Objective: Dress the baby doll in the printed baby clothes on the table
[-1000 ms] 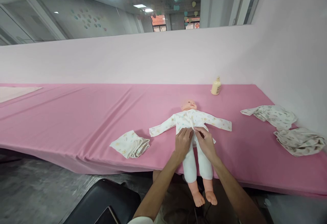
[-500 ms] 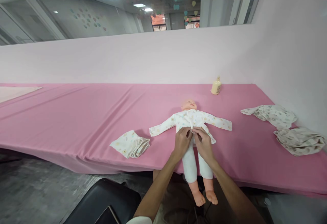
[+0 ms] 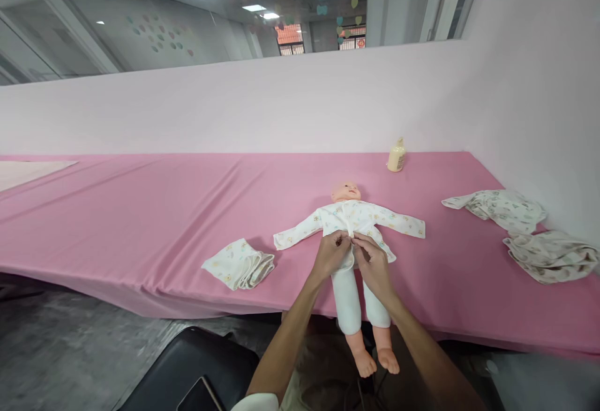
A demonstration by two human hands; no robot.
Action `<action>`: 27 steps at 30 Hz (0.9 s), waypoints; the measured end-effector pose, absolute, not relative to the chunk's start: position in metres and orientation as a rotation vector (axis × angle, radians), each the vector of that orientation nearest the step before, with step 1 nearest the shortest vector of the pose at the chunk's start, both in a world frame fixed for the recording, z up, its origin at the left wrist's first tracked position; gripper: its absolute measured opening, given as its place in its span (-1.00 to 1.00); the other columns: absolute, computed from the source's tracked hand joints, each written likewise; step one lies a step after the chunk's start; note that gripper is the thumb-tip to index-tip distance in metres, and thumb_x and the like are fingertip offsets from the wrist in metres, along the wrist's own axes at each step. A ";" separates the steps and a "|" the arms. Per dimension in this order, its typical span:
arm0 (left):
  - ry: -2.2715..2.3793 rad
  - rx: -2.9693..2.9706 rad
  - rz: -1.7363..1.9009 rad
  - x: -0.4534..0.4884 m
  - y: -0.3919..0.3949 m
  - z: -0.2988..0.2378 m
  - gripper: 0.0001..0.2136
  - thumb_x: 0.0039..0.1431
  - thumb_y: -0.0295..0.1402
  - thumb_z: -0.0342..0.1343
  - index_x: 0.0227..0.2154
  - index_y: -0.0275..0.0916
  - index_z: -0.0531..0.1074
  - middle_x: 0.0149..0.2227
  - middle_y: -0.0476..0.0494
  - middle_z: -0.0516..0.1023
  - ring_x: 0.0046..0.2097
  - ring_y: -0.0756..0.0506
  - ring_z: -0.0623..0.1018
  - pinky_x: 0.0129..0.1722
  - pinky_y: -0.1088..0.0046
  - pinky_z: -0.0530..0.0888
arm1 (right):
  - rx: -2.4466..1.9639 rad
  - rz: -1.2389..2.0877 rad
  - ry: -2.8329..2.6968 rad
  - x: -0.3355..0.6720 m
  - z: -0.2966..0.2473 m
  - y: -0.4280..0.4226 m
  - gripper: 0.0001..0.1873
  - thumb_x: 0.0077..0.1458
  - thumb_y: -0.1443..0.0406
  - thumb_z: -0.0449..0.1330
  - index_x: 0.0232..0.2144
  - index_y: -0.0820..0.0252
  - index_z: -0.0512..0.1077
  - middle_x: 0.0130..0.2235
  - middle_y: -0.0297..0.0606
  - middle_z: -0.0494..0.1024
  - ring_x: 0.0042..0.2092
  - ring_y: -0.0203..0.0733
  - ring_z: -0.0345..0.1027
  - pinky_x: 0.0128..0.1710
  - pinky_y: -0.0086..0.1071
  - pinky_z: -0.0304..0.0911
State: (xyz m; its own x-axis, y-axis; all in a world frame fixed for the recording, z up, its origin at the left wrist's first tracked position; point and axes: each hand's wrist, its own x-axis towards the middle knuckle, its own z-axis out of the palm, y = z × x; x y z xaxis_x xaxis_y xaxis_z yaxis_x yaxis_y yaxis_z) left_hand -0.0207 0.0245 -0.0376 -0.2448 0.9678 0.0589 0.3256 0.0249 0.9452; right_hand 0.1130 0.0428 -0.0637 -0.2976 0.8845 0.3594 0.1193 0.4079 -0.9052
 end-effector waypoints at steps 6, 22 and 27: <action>1.714 1.361 1.209 -0.017 0.027 -0.042 -0.82 0.12 -0.34 -0.05 -0.53 -0.25 0.35 -0.50 0.04 0.38 -0.41 0.01 0.35 -0.38 0.50 0.26 | -0.891 1.025 -1.658 0.114 -0.066 0.043 -0.69 0.22 0.24 0.04 -0.07 0.17 0.49 0.03 -0.13 0.51 0.06 -0.10 0.38 0.09 -0.16 0.31; 1.676 1.396 1.127 -0.018 0.029 -0.037 -0.80 0.14 -0.30 -0.08 -0.55 -0.24 0.28 -0.51 0.05 0.30 -0.42 0.01 0.29 -0.40 0.49 0.23 | -0.867 0.565 -1.909 0.110 -0.072 0.041 -0.59 0.24 0.40 -0.07 0.08 0.13 0.36 -0.01 -0.13 0.45 0.02 -0.08 0.29 0.02 -0.12 0.30; 1.580 1.335 1.141 -0.023 0.029 -0.037 -0.80 0.12 -0.28 -0.05 -0.57 -0.24 0.24 -0.53 0.06 0.25 -0.45 0.03 0.24 -0.42 0.51 0.22 | -0.889 0.479 -1.919 0.108 -0.072 0.040 -0.63 0.26 0.40 -0.07 0.04 0.16 0.37 -0.03 -0.13 0.47 -0.01 -0.06 0.29 0.00 -0.11 0.30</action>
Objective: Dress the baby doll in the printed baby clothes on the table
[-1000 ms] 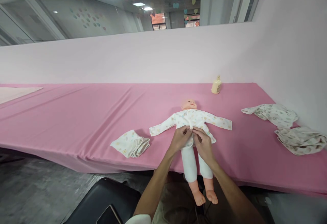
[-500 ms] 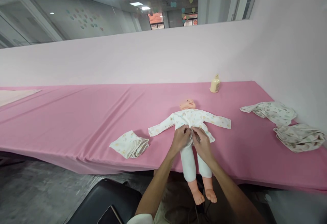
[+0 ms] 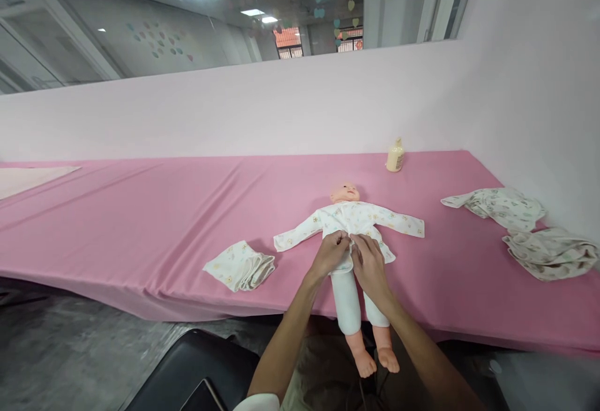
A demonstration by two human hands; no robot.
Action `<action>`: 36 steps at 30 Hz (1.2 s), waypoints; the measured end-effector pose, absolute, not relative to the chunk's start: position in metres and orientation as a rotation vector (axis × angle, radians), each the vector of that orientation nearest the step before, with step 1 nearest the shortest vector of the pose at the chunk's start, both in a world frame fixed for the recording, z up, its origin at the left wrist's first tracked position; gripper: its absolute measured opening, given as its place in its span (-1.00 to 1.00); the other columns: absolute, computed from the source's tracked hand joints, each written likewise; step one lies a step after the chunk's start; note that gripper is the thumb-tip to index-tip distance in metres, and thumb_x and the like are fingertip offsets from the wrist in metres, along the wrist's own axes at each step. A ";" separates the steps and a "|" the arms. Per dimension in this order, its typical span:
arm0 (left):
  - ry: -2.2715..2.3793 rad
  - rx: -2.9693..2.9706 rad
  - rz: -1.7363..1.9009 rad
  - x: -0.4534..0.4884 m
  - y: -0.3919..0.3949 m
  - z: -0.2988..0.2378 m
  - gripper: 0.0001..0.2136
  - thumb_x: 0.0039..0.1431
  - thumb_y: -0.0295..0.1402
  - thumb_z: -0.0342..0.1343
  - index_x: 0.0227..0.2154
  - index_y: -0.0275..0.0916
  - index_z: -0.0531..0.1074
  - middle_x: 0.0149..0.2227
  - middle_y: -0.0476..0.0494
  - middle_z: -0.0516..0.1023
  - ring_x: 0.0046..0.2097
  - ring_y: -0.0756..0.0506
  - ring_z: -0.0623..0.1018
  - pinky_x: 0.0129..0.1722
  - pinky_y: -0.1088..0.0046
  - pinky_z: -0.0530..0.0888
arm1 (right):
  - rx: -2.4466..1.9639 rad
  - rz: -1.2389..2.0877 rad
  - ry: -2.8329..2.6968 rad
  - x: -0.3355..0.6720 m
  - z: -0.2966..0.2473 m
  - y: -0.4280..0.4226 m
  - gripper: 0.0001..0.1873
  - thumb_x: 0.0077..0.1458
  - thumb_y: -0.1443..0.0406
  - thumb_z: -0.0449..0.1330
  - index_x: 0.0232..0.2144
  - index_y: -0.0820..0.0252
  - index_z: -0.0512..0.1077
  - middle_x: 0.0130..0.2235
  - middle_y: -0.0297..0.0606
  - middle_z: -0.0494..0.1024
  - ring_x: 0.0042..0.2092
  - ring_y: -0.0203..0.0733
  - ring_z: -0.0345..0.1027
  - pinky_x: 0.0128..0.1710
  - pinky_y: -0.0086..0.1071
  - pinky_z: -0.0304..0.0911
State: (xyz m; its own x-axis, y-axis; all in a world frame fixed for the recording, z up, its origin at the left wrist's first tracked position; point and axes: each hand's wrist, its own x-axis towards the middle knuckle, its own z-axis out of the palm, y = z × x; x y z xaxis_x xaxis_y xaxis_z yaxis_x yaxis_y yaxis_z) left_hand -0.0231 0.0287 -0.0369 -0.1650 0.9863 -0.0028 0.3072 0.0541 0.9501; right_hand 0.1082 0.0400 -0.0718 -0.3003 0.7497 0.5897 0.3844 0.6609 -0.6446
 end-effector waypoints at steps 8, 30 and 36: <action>1.509 1.224 1.188 -0.025 0.031 -0.039 -0.78 0.07 -0.24 0.00 -0.57 -0.24 0.23 -0.54 0.07 0.19 -0.48 0.05 0.19 -0.46 0.52 0.17 | -0.887 0.560 -1.869 0.109 -0.070 0.039 -0.70 0.27 0.36 -0.04 -0.01 0.18 0.38 -0.06 -0.12 0.49 -0.01 -0.09 0.31 0.01 -0.14 0.30; 2.058 1.898 1.102 -0.013 -0.044 -0.073 -0.64 0.22 -0.31 0.06 0.08 -0.16 0.31 0.04 -0.22 0.37 0.11 -0.19 0.35 0.12 0.14 0.34 | -1.035 0.439 -2.043 0.156 -0.091 0.016 -0.53 0.13 0.32 0.15 0.11 0.02 0.30 0.07 -0.15 0.39 0.08 0.06 0.24 0.05 0.01 0.25; 2.098 1.921 1.204 -0.025 -0.039 -0.080 -0.80 0.30 -0.32 -0.05 -0.09 -0.19 0.38 -0.10 -0.20 0.44 -0.01 -0.16 0.44 0.01 0.19 0.43 | -1.006 0.436 -2.093 0.158 -0.083 0.026 -0.73 0.20 0.39 0.00 -0.16 0.05 0.45 -0.14 -0.18 0.46 -0.11 -0.04 0.34 -0.12 -0.11 0.31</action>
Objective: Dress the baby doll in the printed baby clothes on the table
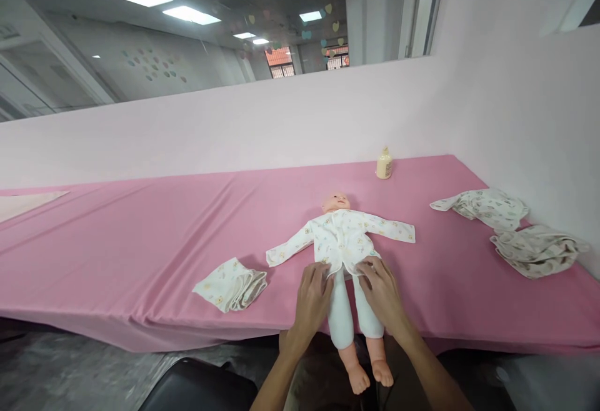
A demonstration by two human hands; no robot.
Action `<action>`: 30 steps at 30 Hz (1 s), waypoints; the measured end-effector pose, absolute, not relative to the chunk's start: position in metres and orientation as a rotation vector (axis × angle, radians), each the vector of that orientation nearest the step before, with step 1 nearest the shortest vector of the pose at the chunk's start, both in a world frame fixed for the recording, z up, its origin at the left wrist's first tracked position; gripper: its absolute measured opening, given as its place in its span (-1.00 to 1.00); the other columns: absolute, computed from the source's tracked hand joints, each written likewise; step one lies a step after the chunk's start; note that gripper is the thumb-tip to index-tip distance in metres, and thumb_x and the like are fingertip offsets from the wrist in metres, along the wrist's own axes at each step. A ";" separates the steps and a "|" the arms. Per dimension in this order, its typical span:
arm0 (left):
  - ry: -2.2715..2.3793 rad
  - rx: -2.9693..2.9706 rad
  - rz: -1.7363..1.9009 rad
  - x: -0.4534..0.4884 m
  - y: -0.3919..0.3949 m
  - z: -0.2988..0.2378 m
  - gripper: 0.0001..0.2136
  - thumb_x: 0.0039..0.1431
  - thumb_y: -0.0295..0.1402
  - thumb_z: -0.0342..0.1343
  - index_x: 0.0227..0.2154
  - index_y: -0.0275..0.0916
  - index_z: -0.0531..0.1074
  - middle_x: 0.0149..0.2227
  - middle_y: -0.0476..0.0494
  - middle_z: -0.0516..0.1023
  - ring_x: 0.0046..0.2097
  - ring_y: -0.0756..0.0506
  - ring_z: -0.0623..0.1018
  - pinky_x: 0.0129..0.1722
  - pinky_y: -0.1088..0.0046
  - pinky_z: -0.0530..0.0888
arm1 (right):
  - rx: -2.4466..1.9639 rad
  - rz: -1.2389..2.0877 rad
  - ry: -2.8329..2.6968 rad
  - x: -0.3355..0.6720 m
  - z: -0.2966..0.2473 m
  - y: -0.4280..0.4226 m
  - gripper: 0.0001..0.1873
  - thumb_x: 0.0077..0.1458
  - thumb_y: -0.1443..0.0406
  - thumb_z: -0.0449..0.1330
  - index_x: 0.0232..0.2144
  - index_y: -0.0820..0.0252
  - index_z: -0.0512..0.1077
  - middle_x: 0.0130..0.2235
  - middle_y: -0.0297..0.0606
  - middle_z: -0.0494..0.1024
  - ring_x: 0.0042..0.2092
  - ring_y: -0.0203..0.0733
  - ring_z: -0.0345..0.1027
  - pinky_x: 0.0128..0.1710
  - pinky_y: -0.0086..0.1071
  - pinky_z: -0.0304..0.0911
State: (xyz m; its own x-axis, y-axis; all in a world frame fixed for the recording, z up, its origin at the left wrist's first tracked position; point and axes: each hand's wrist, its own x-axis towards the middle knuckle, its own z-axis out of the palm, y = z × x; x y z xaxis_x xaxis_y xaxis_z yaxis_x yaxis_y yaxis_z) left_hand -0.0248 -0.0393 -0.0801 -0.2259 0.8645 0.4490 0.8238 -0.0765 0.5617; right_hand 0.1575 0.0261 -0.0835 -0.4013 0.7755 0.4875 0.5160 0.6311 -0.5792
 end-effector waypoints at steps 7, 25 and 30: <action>2.161 1.663 1.256 -0.037 -0.050 -0.093 -0.79 0.31 -0.26 -0.10 -0.19 -0.19 0.40 -0.19 -0.18 0.50 -0.13 -0.16 0.50 -0.10 0.22 0.45 | -0.995 0.593 -1.886 0.166 -0.090 0.022 -0.81 0.23 0.33 0.01 -0.35 0.11 0.41 -0.31 -0.22 0.50 -0.23 -0.09 0.35 -0.21 -0.19 0.29; 2.177 1.637 1.210 -0.091 0.039 -0.052 -0.76 0.21 -0.35 -0.12 -0.24 -0.22 0.46 -0.26 -0.14 0.56 -0.24 -0.13 0.51 -0.20 0.32 0.41 | -1.053 0.340 -2.110 0.151 -0.058 0.165 -0.77 0.19 0.33 0.03 -0.37 0.14 0.49 -0.31 -0.27 0.58 -0.26 -0.16 0.40 -0.26 -0.34 0.18; 2.223 1.802 1.297 -0.099 0.054 -0.082 -0.75 0.22 -0.40 -0.15 -0.18 -0.21 0.42 -0.15 -0.23 0.53 -0.07 -0.19 0.48 -0.06 0.20 0.40 | -1.098 0.324 -2.037 0.125 -0.070 0.181 -0.75 0.22 0.33 0.01 -0.35 0.17 0.49 -0.31 -0.25 0.58 -0.27 -0.17 0.39 -0.28 -0.36 0.15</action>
